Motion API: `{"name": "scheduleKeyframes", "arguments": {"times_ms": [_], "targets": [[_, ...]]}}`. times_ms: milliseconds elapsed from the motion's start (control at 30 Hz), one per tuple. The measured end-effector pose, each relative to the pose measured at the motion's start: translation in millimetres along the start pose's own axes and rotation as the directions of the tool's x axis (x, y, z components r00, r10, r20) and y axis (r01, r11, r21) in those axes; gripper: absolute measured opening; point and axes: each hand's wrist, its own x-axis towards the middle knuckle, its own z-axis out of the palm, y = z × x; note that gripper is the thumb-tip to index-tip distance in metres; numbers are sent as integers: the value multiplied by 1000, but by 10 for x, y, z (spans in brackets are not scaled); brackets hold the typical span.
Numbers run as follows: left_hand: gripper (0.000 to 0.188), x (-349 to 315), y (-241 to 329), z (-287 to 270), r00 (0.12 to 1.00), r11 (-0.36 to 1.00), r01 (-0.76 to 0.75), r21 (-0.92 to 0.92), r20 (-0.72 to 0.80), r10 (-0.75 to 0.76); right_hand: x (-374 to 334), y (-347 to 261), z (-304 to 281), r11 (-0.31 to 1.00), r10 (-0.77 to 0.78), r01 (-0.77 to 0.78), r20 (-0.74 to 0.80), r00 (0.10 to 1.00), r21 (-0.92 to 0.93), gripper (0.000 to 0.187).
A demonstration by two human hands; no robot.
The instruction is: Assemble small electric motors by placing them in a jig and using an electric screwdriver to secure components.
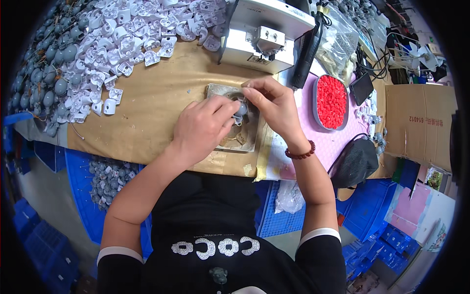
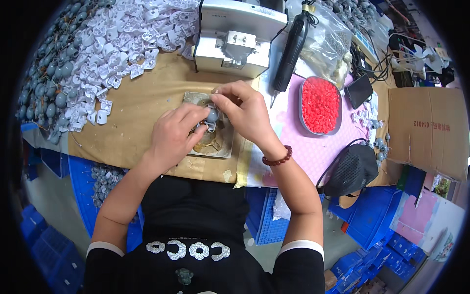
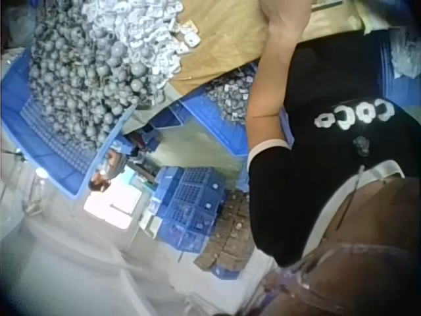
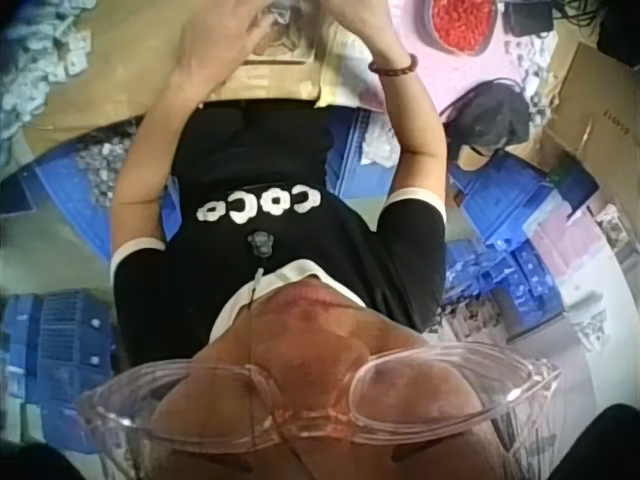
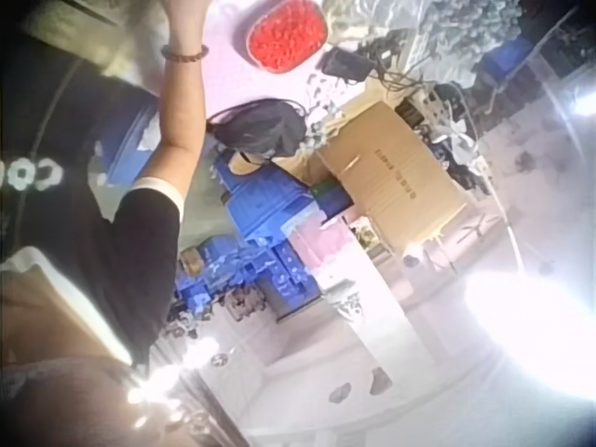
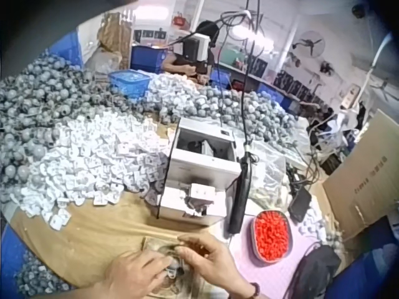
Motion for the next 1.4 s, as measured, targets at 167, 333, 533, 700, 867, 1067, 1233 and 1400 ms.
{"name": "scheduleKeyframes", "arguments": {"times_ms": [167, 333, 533, 700, 867, 1067, 1233, 1400], "targets": [[32, 21, -10, 2, 999, 1000, 18, 19, 35, -19, 44, -60, 100, 975, 107, -77, -138, 985, 209, 12], [34, 88, -10, 25, 999, 1000, 6, -26, 38, -5, 124, -20, 65, 808, 299, -143, -187, 936, 572, 14], [33, -83, -40, -163, 1000, 987, 13, -163, 20, -10, 121, -153, -114, 946, 141, -160, 88, 986, 280, 21], [32, -592, -146, -1300, 859, 976, 201, 89, 463, -219, -129, -28, -812, 983, 41, -55, -83, 996, -174, 22], [30, -1049, -408, -2111, 682, 803, 239, 547, 494, -540, -328, 370, -1503, 674, -186, -18, -193, 963, -739, 18], [37, -872, -1109, -1653, 957, 807, 147, 573, 123, -262, -509, 558, -1795, 359, -87, -75, -113, 990, -930, 19], [43, -835, -1277, -1570, 949, 838, 96, 537, 204, -239, -494, 660, -1839, 394, -44, -69, -93, 995, -917, 15], [41, -699, -1091, -1524, 942, 866, 165, 472, 184, -280, -452, 709, -1925, 412, -1, -78, -85, 996, -908, 11]]}}
